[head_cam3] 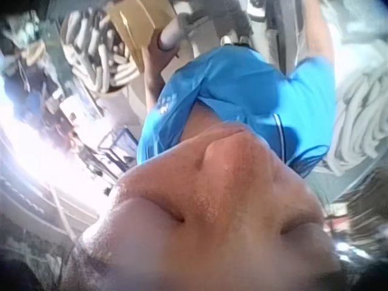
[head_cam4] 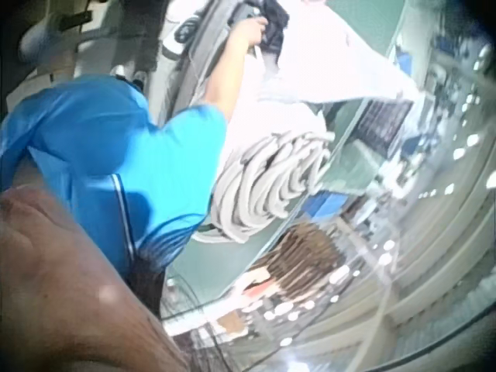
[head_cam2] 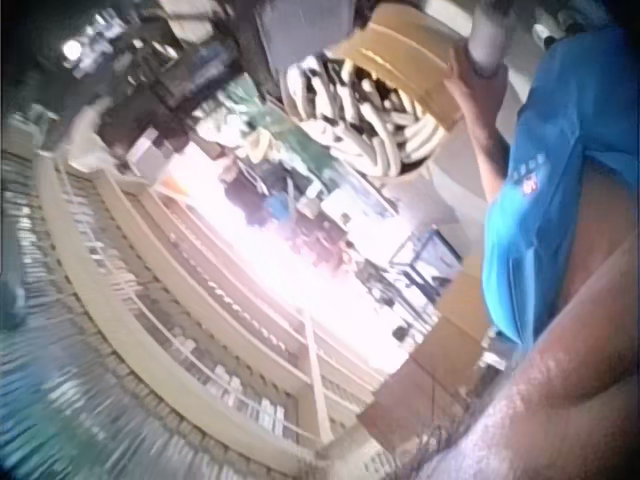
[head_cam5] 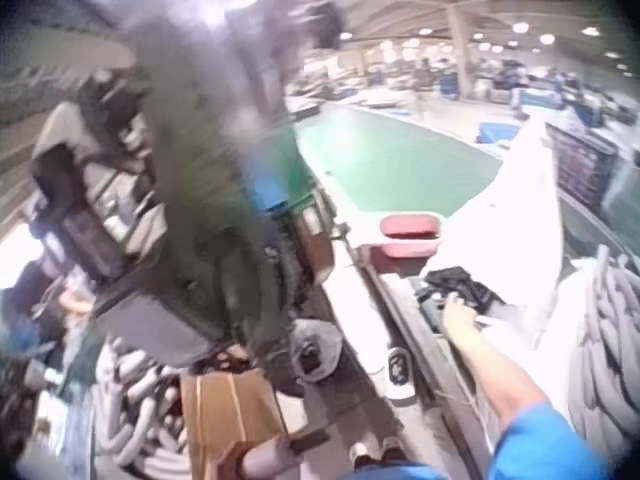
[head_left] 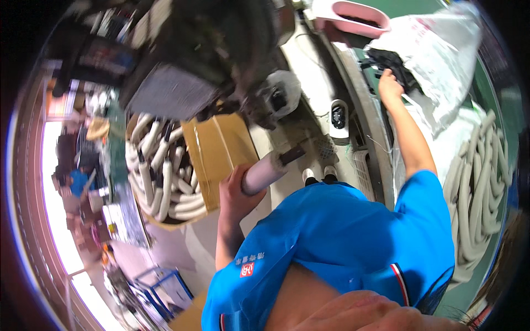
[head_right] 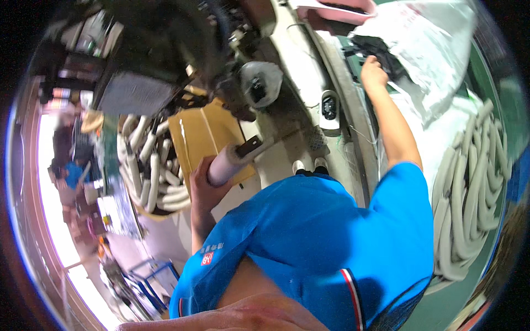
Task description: The person repeatedly picks up white cables and black plastic connectors, inserts the connectors into the cable ends, and places the assembled units into a cardboard box. The process is continuous and repetitive throughout the clip.
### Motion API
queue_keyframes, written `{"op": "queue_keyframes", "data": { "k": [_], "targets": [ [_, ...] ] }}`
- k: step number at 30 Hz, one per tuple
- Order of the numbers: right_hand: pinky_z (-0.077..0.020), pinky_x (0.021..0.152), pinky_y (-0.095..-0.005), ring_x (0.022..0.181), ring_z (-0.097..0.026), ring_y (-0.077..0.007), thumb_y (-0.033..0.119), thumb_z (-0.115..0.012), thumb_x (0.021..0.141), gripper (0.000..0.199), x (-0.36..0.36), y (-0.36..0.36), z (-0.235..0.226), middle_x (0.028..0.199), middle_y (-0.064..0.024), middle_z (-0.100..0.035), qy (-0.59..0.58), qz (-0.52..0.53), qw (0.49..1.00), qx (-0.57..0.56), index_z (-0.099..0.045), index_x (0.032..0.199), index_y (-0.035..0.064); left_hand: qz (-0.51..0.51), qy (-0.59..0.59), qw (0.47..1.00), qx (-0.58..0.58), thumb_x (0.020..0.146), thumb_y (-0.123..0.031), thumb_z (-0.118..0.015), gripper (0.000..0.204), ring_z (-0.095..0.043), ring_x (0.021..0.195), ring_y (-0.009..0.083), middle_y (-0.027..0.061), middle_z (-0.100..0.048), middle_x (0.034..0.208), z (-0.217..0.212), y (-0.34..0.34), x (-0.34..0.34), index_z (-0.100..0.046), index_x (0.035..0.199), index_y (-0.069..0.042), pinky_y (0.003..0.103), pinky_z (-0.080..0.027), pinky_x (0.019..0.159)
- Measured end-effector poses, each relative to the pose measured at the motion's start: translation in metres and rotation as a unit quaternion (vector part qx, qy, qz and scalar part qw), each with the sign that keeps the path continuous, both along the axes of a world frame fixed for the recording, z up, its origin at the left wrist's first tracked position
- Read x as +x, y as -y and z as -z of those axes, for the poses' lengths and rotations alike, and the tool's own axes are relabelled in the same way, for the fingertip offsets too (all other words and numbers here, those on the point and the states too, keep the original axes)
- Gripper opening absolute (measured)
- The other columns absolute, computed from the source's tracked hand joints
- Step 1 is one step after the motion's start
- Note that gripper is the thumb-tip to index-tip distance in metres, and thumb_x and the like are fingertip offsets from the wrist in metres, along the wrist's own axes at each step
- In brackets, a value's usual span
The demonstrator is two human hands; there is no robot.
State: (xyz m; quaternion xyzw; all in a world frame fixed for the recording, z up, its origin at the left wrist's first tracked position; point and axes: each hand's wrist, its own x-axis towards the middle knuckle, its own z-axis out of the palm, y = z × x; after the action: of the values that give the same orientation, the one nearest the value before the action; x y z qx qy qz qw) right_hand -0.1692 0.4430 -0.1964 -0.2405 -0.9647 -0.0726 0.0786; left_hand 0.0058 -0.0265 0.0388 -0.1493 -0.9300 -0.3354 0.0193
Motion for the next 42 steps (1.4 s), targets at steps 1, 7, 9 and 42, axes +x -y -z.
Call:
{"op": "queue_keyframes", "data": {
  "k": [1, 7, 9, 42],
  "targets": [
    [-0.0540, 0.060, -0.0419, 0.074, -0.067, -0.0272, 0.020, -0.038, 0.091, 0.028, 0.003, 0.018, -0.032, 0.087, -0.0206, -0.063, 0.042, -0.033, 0.997, -0.060, -0.043, 0.110, -0.0006, -0.016, -0.006, 1.000, -0.015, 0.057, -0.012, -0.074, 0.041, -0.064, 0.077, 0.0324, 0.0143, -0.063, 0.083, 0.006, 0.003, 0.002, -0.058, 0.094, -0.006, 0.038, -0.051, 0.066],
    [-0.0315, 0.048, -0.0191, 0.052, -0.037, -0.0037, 0.025, -0.042, 0.096, 0.031, 0.090, 0.141, -0.210, 0.066, 0.0047, -0.048, 0.081, -0.348, 0.618, -0.700, -0.059, 0.110, 0.0033, -0.056, -0.069, 0.996, -0.009, 0.057, -0.013, -0.072, 0.041, -0.063, 0.073, 0.0315, 0.0127, -0.063, 0.080, 0.028, 0.004, -0.006, -0.057, 0.094, -0.007, 0.038, -0.051, 0.064],
    [-0.0292, 0.047, -0.0179, 0.053, -0.038, -0.0020, 0.022, -0.040, 0.098, 0.029, 0.113, 0.160, -0.233, 0.063, 0.0037, -0.049, 0.009, -0.396, 0.603, -0.692, -0.060, 0.110, 0.0044, -0.045, -0.087, 0.995, -0.001, 0.057, -0.013, -0.071, 0.040, -0.063, 0.073, 0.0315, 0.0123, -0.063, 0.080, 0.030, 0.002, -0.008, -0.057, 0.094, -0.007, 0.038, -0.051, 0.064],
    [-0.0424, 0.055, -0.0374, 0.061, -0.059, -0.0305, 0.028, -0.045, 0.095, 0.033, 0.027, 0.291, -0.130, 0.065, -0.0169, -0.056, -0.082, -0.439, 0.723, -0.527, -0.056, 0.081, 0.0004, -0.125, 0.068, 0.985, -0.096, 0.063, -0.023, -0.067, 0.040, -0.062, 0.078, 0.0358, 0.0194, -0.063, 0.081, 0.070, 0.052, -0.045, -0.058, 0.099, -0.010, 0.043, -0.050, 0.067]
  ]
}}
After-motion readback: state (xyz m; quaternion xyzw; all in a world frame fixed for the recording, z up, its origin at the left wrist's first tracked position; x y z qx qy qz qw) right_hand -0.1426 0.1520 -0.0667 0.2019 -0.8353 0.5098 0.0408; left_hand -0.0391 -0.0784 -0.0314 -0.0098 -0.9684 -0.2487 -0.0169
